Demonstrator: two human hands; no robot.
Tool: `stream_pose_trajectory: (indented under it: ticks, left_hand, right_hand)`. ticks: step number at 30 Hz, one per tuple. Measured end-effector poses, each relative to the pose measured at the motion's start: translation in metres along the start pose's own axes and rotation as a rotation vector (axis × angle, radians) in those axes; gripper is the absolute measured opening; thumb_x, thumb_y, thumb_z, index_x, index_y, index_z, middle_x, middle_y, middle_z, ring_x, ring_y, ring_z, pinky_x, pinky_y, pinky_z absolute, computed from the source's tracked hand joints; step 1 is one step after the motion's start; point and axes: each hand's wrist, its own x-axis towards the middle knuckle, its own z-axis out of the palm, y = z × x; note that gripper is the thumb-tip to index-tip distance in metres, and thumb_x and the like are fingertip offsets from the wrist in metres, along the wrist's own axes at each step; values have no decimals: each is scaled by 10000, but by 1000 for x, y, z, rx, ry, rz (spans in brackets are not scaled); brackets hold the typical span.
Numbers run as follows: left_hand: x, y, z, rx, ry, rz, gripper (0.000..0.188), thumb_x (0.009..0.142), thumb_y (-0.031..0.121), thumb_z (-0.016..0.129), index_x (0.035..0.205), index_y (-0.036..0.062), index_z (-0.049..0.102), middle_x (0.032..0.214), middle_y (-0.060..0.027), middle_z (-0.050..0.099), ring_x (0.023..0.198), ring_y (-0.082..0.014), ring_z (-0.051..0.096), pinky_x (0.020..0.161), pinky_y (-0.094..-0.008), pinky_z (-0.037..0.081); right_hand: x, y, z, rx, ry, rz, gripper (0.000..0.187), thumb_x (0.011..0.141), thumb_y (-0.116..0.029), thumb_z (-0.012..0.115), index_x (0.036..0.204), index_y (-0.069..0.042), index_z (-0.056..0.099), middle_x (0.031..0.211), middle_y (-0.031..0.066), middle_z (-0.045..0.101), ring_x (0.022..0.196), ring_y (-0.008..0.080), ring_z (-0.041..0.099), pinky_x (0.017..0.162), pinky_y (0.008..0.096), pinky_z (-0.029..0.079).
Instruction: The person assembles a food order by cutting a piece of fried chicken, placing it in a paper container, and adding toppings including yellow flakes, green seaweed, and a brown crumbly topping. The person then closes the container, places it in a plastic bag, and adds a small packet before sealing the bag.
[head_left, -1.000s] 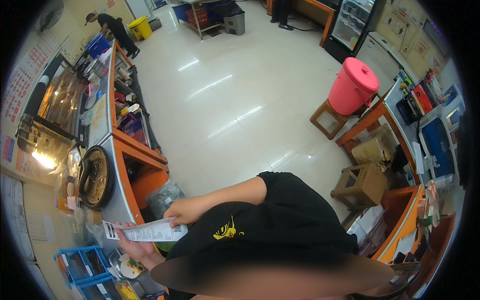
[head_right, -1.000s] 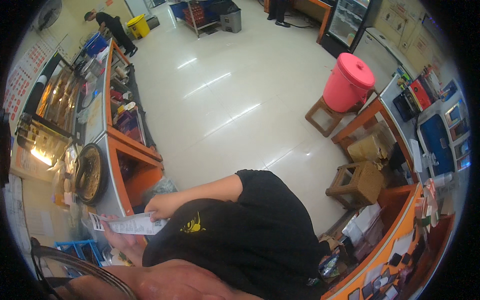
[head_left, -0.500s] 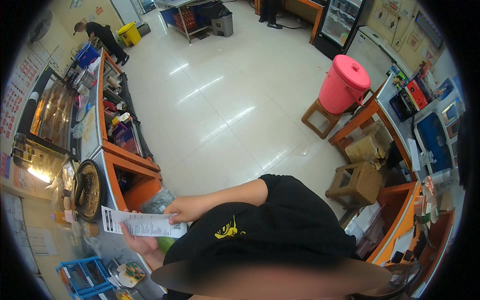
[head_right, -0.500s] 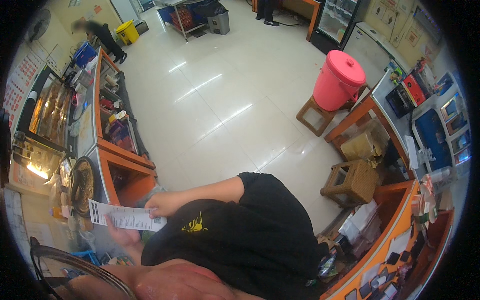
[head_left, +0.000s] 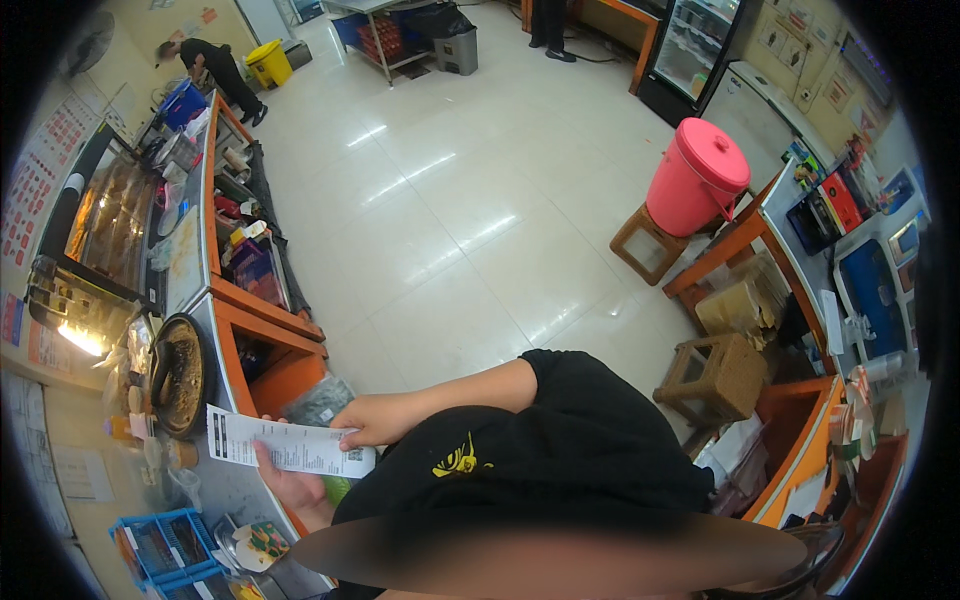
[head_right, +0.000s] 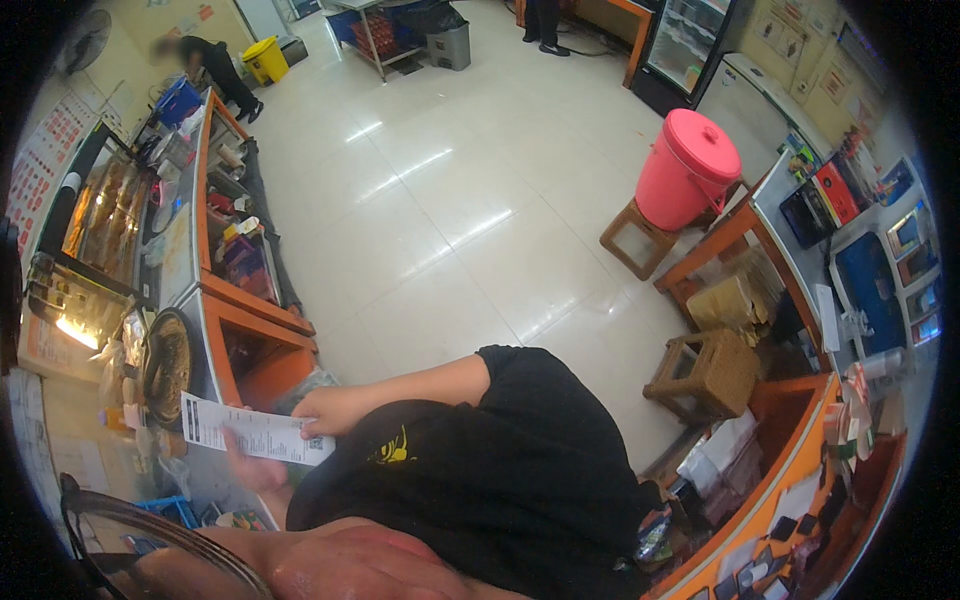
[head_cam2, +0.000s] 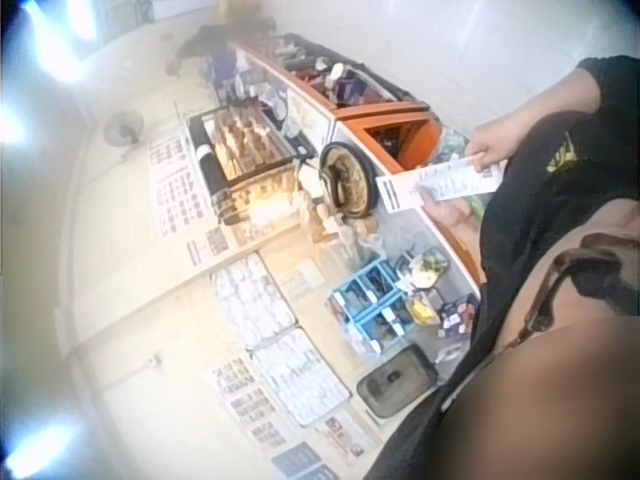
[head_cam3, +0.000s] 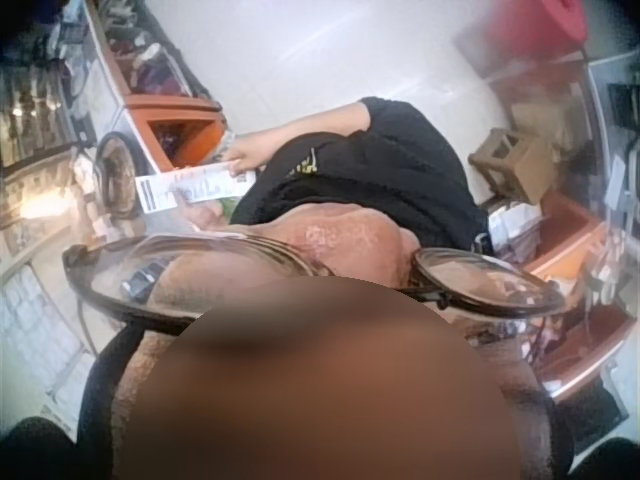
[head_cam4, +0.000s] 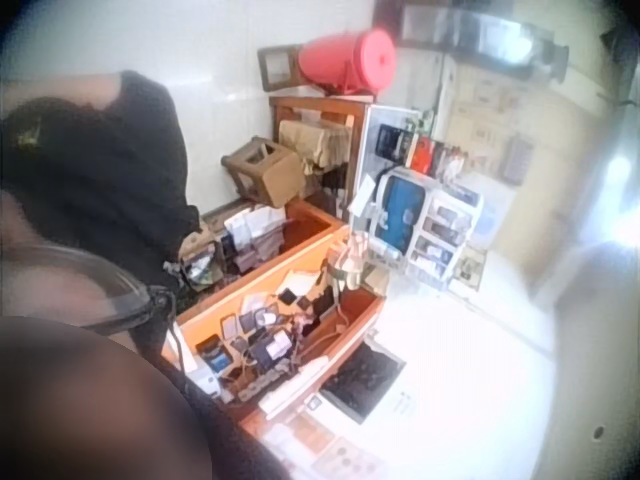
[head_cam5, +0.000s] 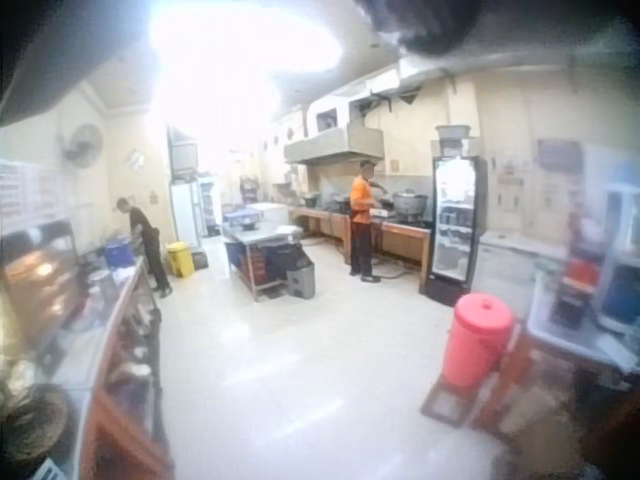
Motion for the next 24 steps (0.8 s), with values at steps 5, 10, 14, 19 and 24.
stream_pose_trajectory:
  ticks: [5, 10, 14, 19, 24]
  left_hand:
    - [4, -1, 5, 29, 88, -63, 446, 1016, 344, 490, 1347, 49, 439, 1251, -113, 562, 1116, -231, 552, 956, -399, 474]
    - [0, -9, 20, -40, 94, -67, 443, 1015, 349, 495, 1323, 35, 446, 1209, -126, 564, 1094, -252, 552, 954, -413, 469]
    - [4, -18, 27, 14, 153, -111, 377, 1011, 340, 512, 1244, 45, 489, 1101, -113, 578, 1010, -242, 571, 929, -409, 473]
    - [13, -31, 30, -35, 171, -39, 246, 1013, 305, 531, 1075, 68, 504, 918, -48, 536, 867, -193, 551, 877, -377, 478]
    - [20, -55, 36, -43, 141, -84, 248, 1020, 298, 511, 1105, 66, 494, 901, -65, 548, 856, -208, 567, 860, -392, 492]
  right_hand:
    - [4, 1, 0, 42, 7, 45, 305, 950, -200, 604, 1151, 29, 615, 953, 156, 708, 879, 188, 655, 799, 347, 498]
    - [8, 3, -3, 37, 37, 55, 314, 956, -214, 602, 1157, 27, 614, 965, 155, 703, 896, 185, 645, 804, 354, 493]
    - [9, 12, -7, -4, 35, 87, 303, 961, -202, 596, 1163, 23, 613, 960, 147, 696, 898, 185, 635, 800, 354, 490]
    - [3, 29, -10, 5, 79, 150, 278, 968, -165, 580, 1177, 16, 611, 960, 140, 692, 900, 183, 628, 808, 349, 487]
    - [-10, 39, -17, -25, 206, 96, 230, 929, -175, 593, 1061, 7, 637, 889, 190, 671, 825, 268, 647, 782, 401, 487]
